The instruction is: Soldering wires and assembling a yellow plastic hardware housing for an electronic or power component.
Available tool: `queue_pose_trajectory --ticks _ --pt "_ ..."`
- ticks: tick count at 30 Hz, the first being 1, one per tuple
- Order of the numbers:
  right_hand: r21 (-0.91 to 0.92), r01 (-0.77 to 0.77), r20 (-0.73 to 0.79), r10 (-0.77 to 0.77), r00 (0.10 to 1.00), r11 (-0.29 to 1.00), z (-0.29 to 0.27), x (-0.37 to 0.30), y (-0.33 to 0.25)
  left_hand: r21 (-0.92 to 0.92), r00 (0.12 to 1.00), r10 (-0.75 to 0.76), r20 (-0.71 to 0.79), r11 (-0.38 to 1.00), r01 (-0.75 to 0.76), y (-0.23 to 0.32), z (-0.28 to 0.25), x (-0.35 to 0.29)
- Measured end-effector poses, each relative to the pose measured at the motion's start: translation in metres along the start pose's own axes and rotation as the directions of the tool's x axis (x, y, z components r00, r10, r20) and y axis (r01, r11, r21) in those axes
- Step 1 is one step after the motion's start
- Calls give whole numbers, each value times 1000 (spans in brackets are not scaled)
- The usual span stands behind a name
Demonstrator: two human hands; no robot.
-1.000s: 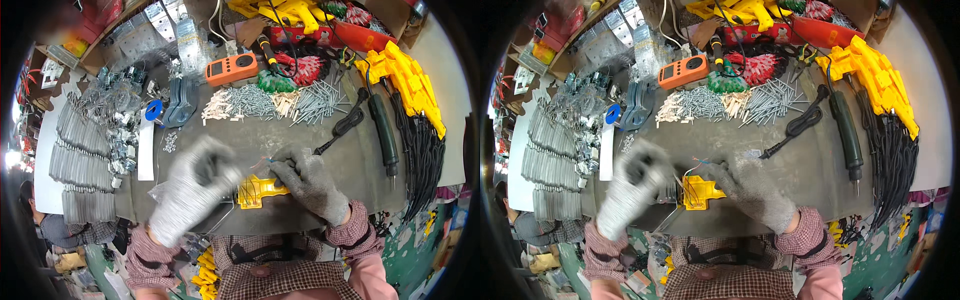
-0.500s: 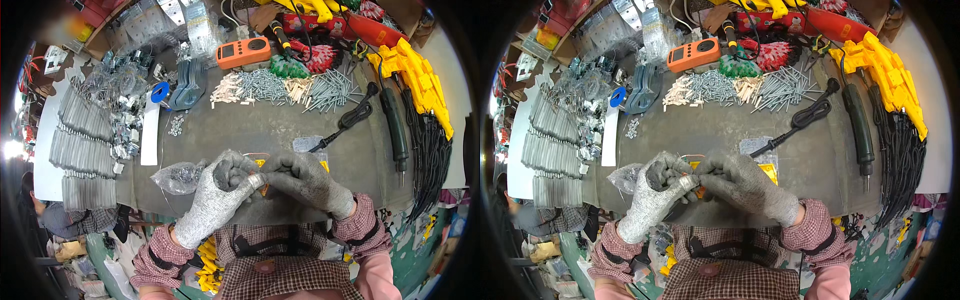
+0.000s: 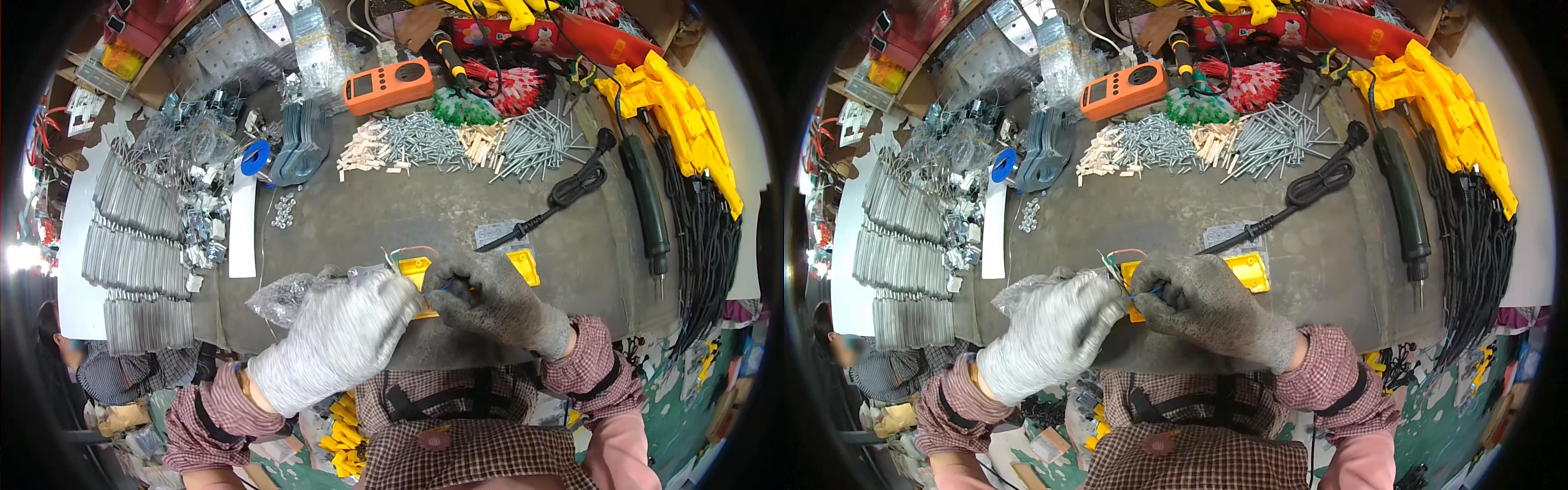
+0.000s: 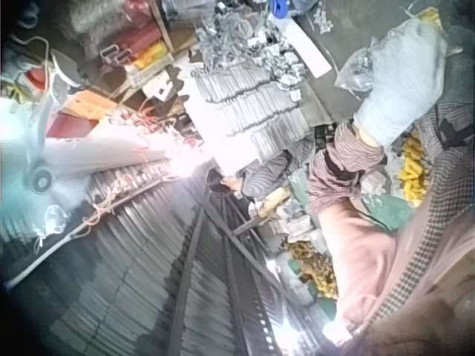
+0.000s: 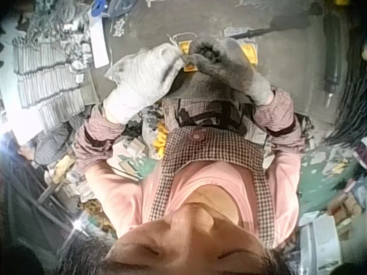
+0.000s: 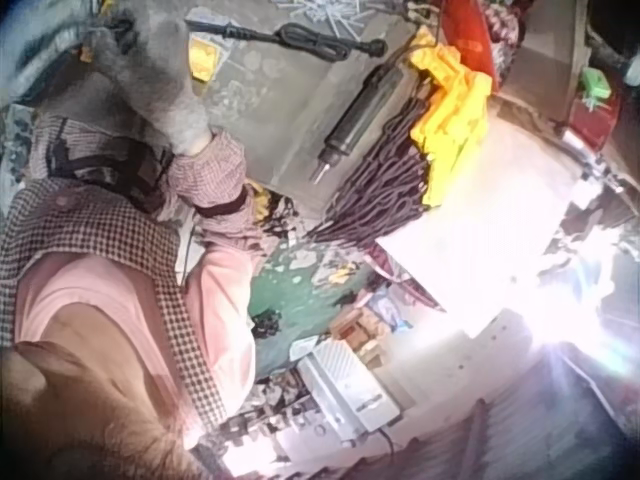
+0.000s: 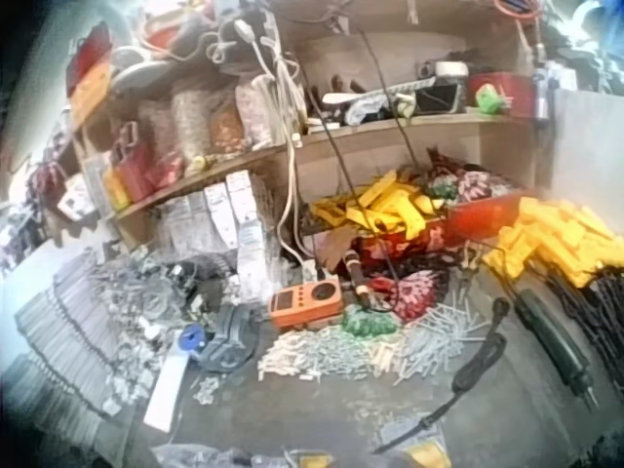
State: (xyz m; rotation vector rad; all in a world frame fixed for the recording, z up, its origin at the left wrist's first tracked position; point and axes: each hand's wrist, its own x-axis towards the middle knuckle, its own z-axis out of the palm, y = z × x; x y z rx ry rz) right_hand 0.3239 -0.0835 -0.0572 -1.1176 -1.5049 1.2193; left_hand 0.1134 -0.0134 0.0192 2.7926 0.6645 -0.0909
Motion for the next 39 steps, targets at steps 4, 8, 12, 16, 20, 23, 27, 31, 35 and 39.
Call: queue_pose_trajectory --ticks 4,8,12,16,20,23,27,31,35,39 --pt "-131 91 -41 -97 994 987 0 1 6 -708 812 -347 470 400 581 -6 -11 15" --pt "-94 126 -50 -131 990 988 -3 3 -1 47 959 142 -244 990 -135 -8 3 15" --pt "-107 125 -60 -132 989 986 -2 2 7 -621 871 -301 388 613 488 0 -15 15" --pt "-73 109 -53 -113 992 991 0 3 7 -653 920 -290 264 649 391 -2 5 5" --pt "-76 60 -42 -63 997 995 -1 3 5 -742 814 -315 487 343 576 -10 -3 13" --pt "7 35 -30 -34 999 999 -2 3 4 -738 862 -303 406 447 505 -7 -2 12" --pt "-81 123 -53 -127 990 989 0 3 6 -809 871 -350 344 360 464 -4 18 1" --pt "-52 27 -45 -29 999 998 -1 1 9 -603 955 -261 144 742 294 -13 2 9" --pt "-35 51 -47 -52 998 998 -1 2 7 -109 959 69 -276 989 -103 -12 14 11" --pt "-81 26 -70 -31 997 996 1 0 13 -794 760 -318 567 35 607 -16 15 8"
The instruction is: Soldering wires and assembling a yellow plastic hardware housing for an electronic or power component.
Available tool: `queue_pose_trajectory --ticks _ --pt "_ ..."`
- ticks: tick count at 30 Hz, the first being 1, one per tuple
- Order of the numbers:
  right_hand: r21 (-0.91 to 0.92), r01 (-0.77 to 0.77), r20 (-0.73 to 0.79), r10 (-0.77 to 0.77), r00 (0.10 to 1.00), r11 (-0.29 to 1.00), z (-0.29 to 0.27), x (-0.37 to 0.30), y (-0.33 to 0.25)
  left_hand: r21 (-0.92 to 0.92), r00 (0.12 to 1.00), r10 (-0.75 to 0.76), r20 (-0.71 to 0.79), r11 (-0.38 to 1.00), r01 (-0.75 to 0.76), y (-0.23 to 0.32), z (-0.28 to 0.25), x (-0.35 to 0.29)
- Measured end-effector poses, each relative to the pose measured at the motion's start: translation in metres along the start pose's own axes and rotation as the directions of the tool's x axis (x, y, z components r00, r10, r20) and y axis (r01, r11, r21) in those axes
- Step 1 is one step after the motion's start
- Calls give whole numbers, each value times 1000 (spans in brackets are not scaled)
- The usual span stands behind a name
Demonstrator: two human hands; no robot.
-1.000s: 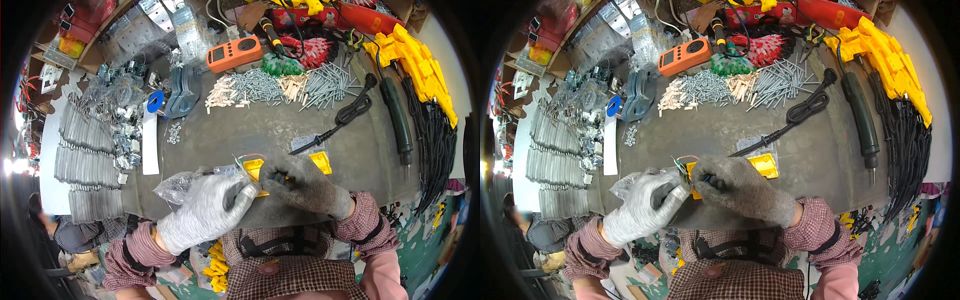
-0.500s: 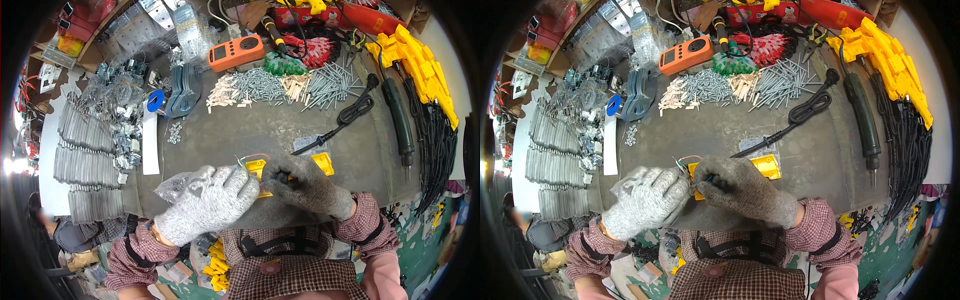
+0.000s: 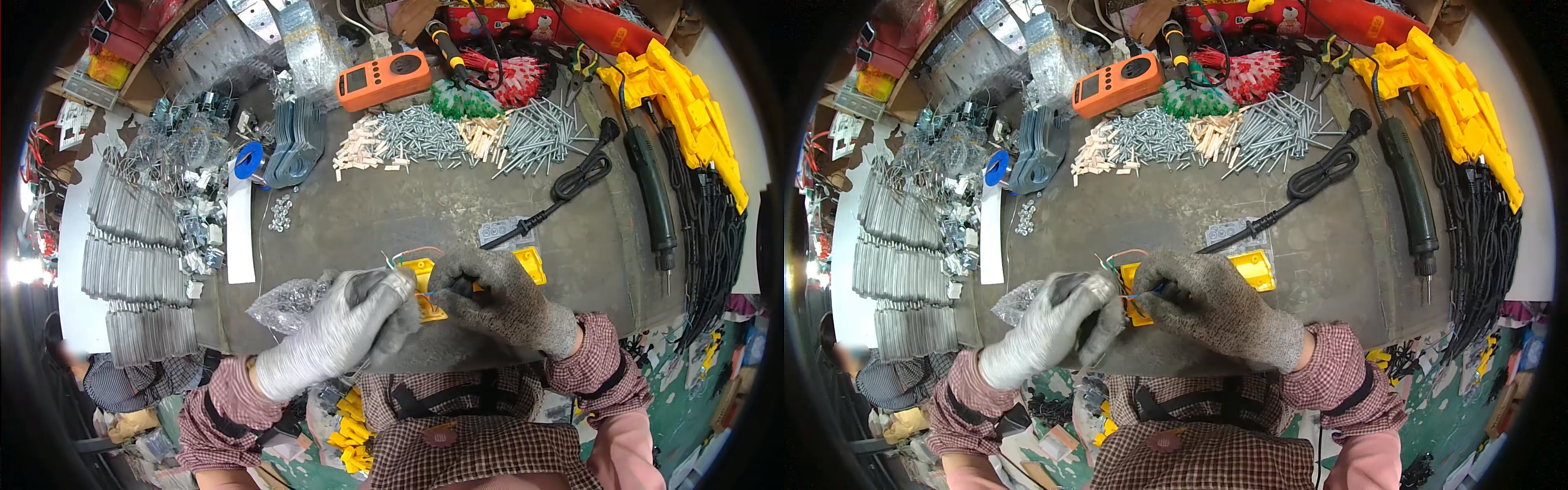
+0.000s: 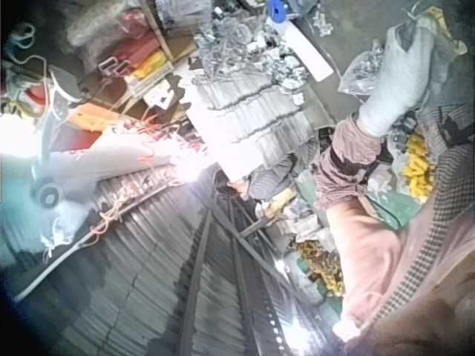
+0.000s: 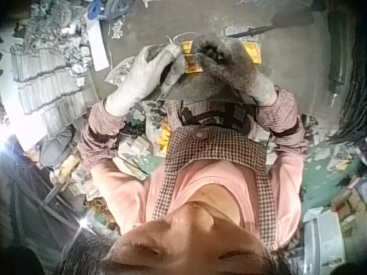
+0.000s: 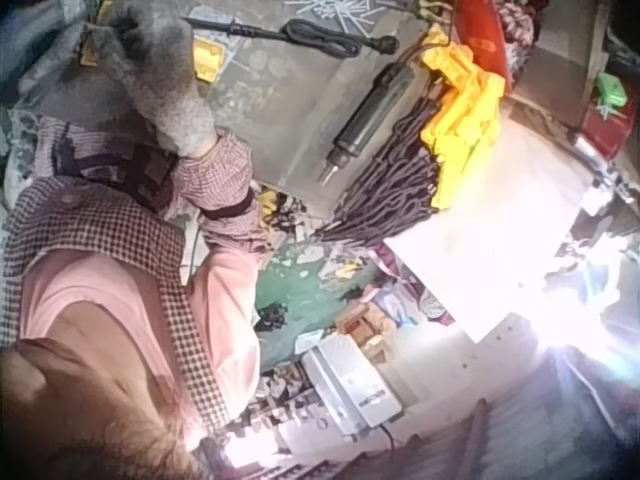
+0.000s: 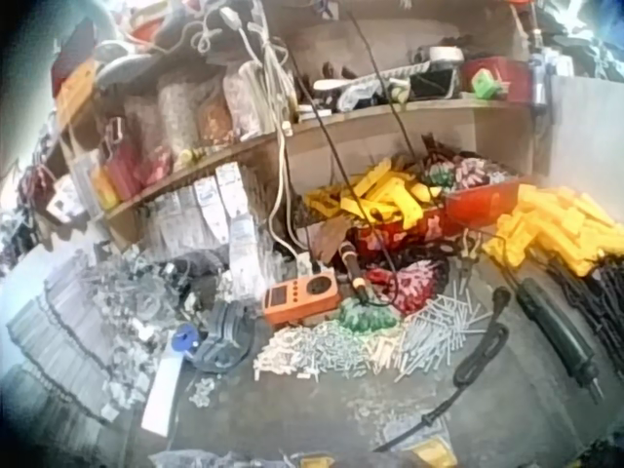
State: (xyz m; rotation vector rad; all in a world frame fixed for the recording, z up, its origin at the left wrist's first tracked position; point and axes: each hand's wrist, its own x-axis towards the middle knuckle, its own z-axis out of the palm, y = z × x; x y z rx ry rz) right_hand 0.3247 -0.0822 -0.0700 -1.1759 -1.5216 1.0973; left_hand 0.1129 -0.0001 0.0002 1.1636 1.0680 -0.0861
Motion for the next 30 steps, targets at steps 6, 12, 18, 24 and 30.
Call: queue_pose_trajectory --ticks 6,12,18,24,30 --pt "-10 31 26 -31 999 999 -2 3 -13 735 596 803 28 387 -556 -30 7 9" --pt "-116 30 -46 -36 998 993 -5 4 -16 801 610 724 -323 552 -231 12 -75 64" --pt "-61 -68 -65 65 996 996 -4 4 -10 800 623 643 -445 598 -46 7 -122 109" --pt "-35 -146 -75 143 987 989 -6 9 -13 936 569 773 -280 351 -16 7 -119 116" --pt "2 -183 -85 182 980 983 2 5 -10 989 484 871 -85 132 -64 6 -128 107"
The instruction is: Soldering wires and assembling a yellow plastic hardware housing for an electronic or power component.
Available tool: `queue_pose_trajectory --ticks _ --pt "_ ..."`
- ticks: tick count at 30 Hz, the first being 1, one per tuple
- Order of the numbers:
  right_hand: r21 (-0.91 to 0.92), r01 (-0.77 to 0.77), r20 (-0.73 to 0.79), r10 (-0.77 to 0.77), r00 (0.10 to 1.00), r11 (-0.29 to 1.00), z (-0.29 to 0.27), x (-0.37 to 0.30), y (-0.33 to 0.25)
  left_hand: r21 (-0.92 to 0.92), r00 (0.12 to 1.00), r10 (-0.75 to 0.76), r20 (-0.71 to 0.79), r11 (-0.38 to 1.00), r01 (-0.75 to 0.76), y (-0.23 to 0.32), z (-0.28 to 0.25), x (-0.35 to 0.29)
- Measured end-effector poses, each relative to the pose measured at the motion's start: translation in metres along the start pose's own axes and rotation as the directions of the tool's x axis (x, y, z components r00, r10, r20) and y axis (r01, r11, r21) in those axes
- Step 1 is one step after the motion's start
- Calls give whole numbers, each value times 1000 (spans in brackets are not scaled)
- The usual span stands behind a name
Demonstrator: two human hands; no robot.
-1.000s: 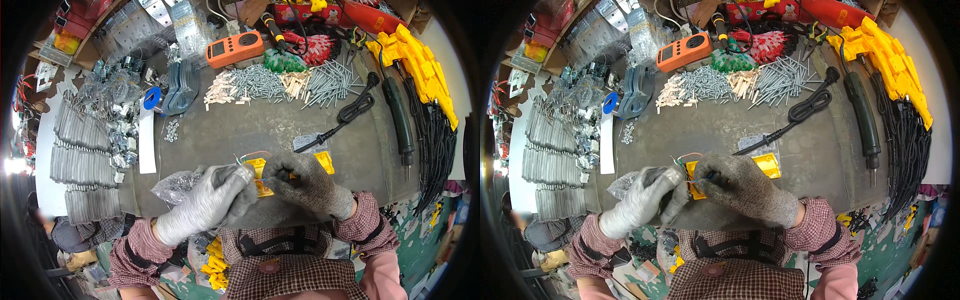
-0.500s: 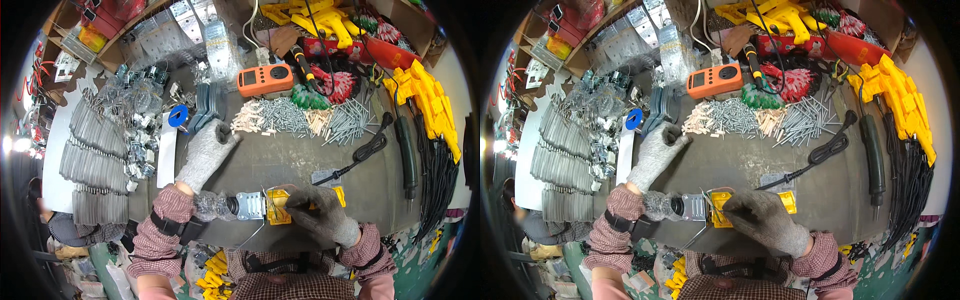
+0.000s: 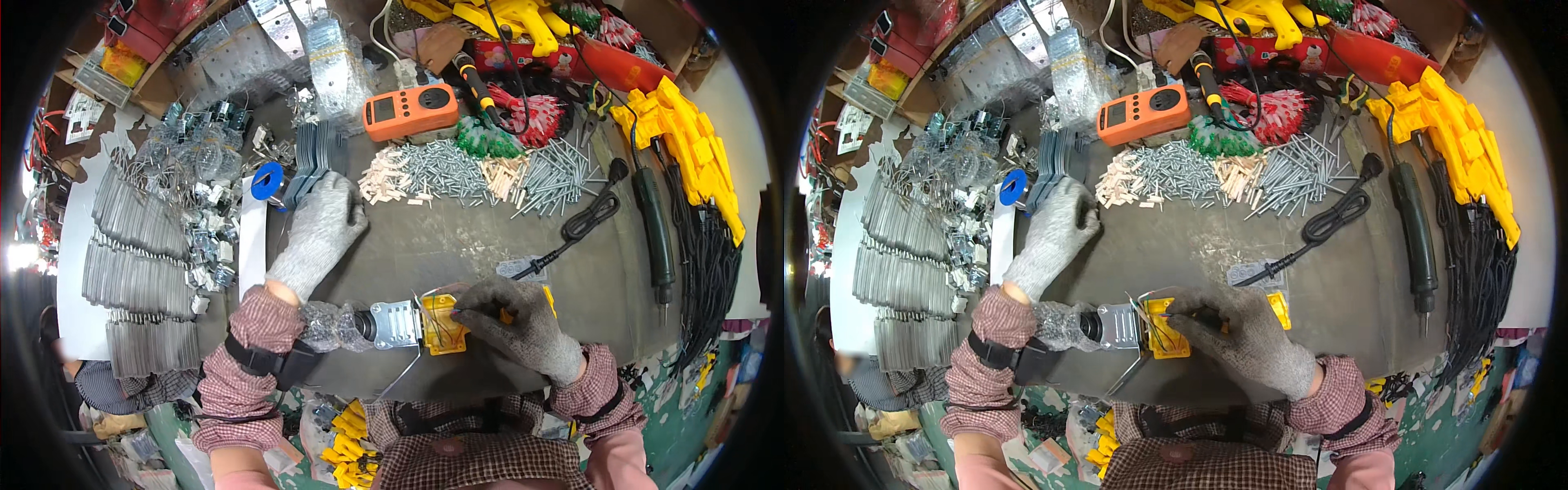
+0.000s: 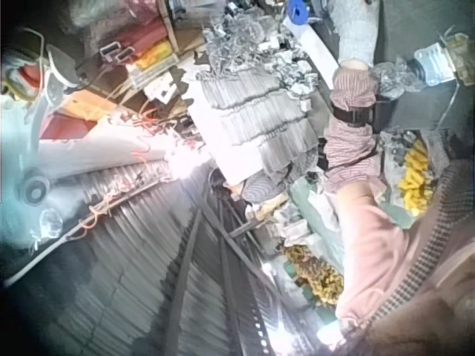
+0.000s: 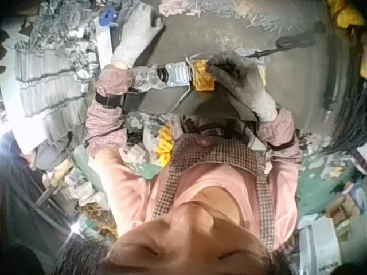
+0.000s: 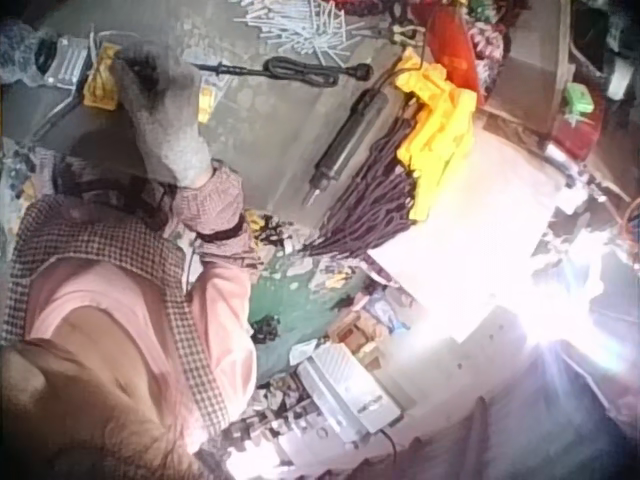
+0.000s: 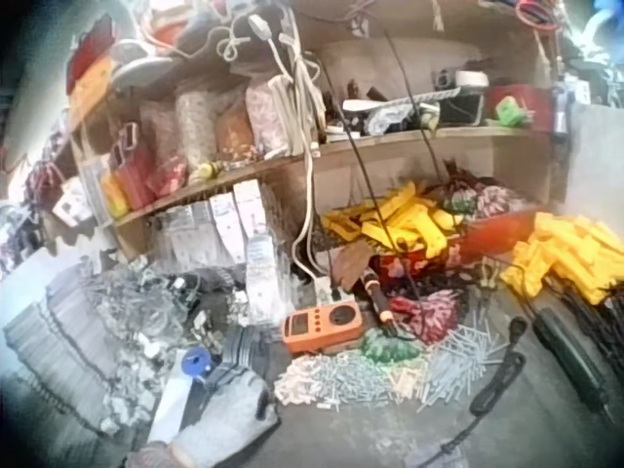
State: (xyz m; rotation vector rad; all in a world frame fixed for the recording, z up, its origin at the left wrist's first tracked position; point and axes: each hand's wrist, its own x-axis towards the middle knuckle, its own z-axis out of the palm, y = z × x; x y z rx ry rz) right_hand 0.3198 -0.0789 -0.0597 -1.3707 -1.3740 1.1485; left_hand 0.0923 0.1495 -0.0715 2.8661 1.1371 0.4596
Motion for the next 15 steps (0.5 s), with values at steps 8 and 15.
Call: queue_pose_trajectory --ticks 8,15 --pt "61 134 -15 -134 991 989 0 -1 8 -880 930 -197 312 311 360 129 -73 -74" --pt "14 149 17 -149 989 989 -4 -3 0 -852 874 -309 375 257 456 141 -63 -92"
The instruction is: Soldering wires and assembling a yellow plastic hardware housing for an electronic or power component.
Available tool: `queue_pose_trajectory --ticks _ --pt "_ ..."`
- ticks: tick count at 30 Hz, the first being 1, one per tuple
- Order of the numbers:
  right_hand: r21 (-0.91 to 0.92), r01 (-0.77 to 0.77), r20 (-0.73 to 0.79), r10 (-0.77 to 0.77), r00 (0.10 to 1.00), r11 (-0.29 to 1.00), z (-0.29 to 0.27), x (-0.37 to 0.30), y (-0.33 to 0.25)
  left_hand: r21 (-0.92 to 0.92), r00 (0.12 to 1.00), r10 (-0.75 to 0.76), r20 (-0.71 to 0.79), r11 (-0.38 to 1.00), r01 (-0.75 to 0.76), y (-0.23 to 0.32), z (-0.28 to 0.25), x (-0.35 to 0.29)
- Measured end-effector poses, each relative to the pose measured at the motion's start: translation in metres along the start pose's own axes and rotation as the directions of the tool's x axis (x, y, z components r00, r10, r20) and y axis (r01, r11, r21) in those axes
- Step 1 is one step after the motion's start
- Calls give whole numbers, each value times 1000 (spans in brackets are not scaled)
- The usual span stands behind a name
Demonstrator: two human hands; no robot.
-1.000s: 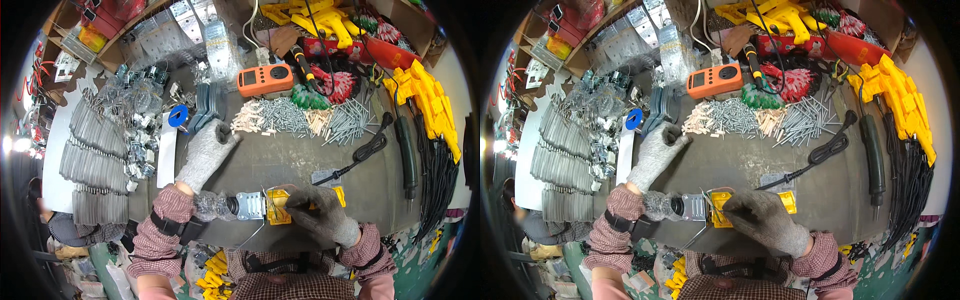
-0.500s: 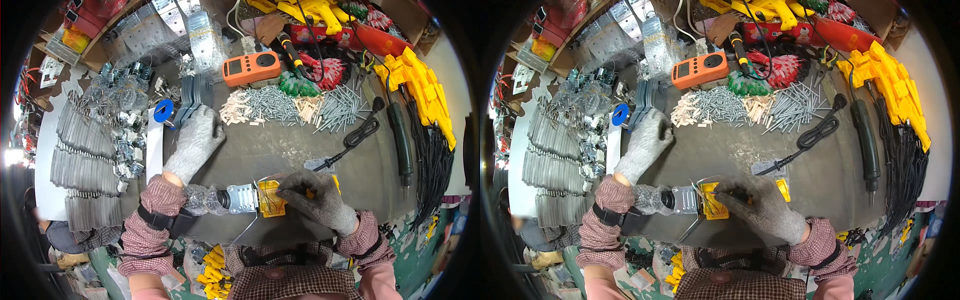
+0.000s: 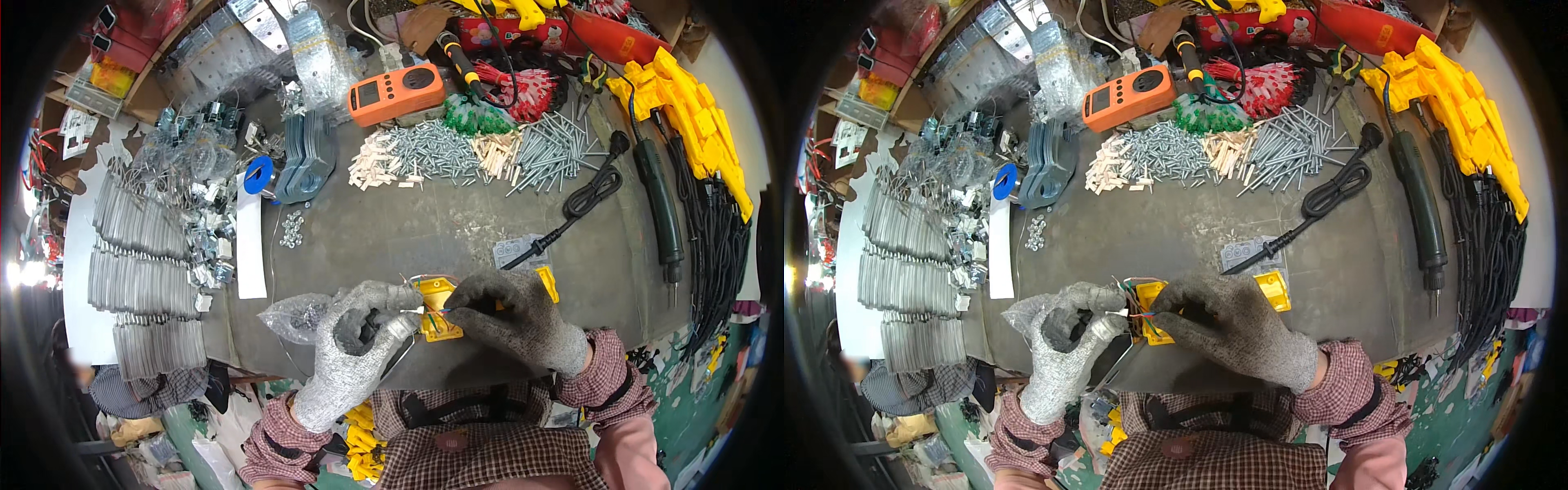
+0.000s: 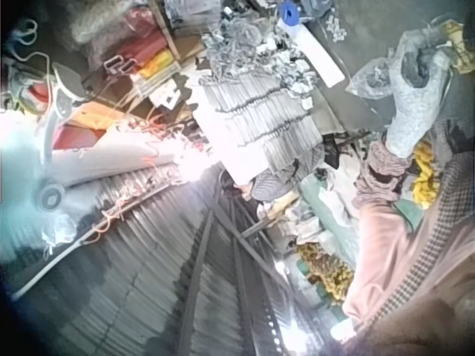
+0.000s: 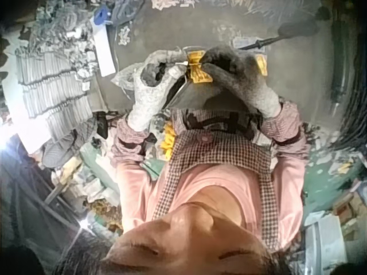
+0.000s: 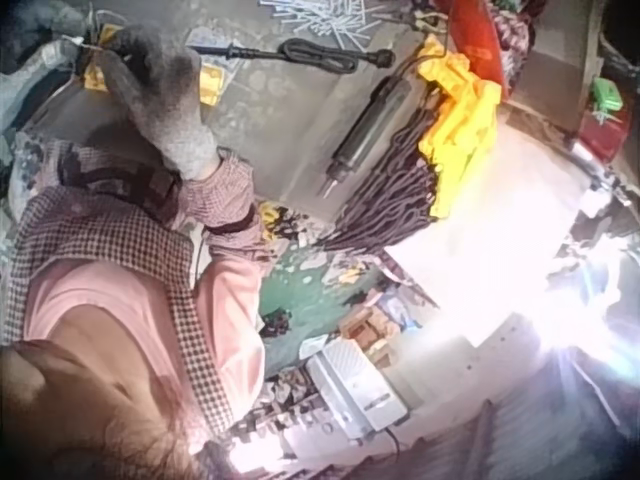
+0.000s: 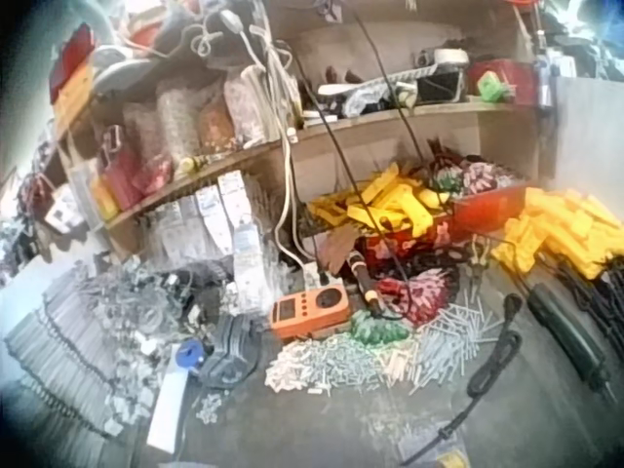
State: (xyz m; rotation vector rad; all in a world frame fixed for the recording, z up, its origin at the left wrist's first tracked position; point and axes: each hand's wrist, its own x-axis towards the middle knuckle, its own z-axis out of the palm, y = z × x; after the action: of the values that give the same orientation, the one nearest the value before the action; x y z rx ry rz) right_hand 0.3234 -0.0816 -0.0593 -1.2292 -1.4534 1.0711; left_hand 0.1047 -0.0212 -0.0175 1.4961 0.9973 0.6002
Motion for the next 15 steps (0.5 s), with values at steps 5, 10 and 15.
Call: queue_pose_trajectory --ticks 5,10,15 --pt "0 4 -6 -4 1000 1000 0 -1 2 157 996 82 22 984 -84 -6 1 -1" --pt "14 4 -5 -4 1000 1000 0 -1 3 -35 999 33 -30 999 -34 3 6 -2" --pt "24 -12 -4 12 1000 1000 0 -1 -1 75 994 108 34 991 -110 1 6 -1"
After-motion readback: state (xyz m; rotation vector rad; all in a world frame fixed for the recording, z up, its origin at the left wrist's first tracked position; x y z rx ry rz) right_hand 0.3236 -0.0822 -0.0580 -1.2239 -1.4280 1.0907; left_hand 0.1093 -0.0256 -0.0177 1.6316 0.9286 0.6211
